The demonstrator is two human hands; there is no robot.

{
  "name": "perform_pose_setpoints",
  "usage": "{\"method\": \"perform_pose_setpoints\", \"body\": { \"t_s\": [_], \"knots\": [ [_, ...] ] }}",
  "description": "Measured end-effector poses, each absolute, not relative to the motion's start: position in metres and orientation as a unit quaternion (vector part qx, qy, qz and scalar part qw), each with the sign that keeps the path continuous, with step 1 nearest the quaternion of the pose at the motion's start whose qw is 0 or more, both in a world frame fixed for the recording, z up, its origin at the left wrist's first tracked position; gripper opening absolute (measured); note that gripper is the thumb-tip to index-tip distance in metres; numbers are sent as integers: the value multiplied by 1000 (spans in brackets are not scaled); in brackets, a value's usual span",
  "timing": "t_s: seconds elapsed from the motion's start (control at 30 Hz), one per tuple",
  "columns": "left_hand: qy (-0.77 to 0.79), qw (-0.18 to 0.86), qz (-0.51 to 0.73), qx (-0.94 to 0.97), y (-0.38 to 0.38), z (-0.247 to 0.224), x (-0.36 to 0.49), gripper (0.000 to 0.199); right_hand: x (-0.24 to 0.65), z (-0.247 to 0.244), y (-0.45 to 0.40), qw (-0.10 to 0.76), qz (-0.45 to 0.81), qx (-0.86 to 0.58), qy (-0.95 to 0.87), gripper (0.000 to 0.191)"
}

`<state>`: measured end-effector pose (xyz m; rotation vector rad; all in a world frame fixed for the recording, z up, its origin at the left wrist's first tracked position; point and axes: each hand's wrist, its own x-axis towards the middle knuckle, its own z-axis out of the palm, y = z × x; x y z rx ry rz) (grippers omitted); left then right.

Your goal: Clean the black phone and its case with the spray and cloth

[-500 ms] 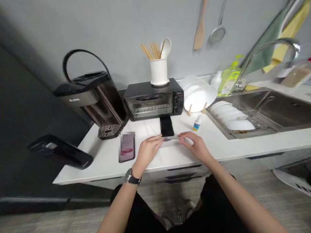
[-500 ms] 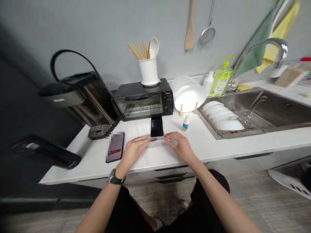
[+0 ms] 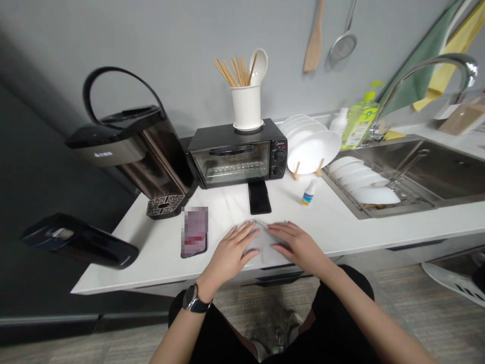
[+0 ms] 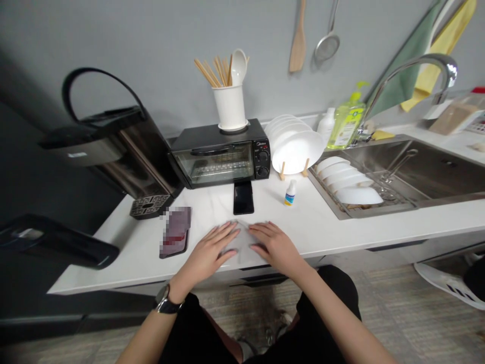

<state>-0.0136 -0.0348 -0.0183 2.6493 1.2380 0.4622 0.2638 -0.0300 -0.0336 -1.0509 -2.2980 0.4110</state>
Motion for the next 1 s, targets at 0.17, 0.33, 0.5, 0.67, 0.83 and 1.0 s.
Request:
{"method": "perform_pose_setpoints", "body": {
  "t_s": [0.17, 0.33, 0.5, 0.67, 0.83, 1.0],
  "knots": [
    [432, 91, 119, 889, -52, -22, -24, 58, 266, -41, -50, 271, 119, -424, -856, 67],
    [439, 79, 100, 889, -63, -21, -29, 56, 267, -40, -53, 273, 91, -457, -842, 70],
    [434, 71, 84, 894, -64, -19, -32, 60, 263, -32, -48, 298, 113, -446, -836, 59],
    [430, 64, 66, 898, -74, -19, -40, 60, 264, -35, -51, 298, 110, -437, -841, 58],
    [434, 69, 71, 896, -78, -19, -42, 61, 259, -40, -47, 286, 80, -469, -832, 64],
    [446, 78, 91, 887, -65, -18, -35, 55, 253, -39, -41, 274, 27, -482, -832, 61]
  ]
}}
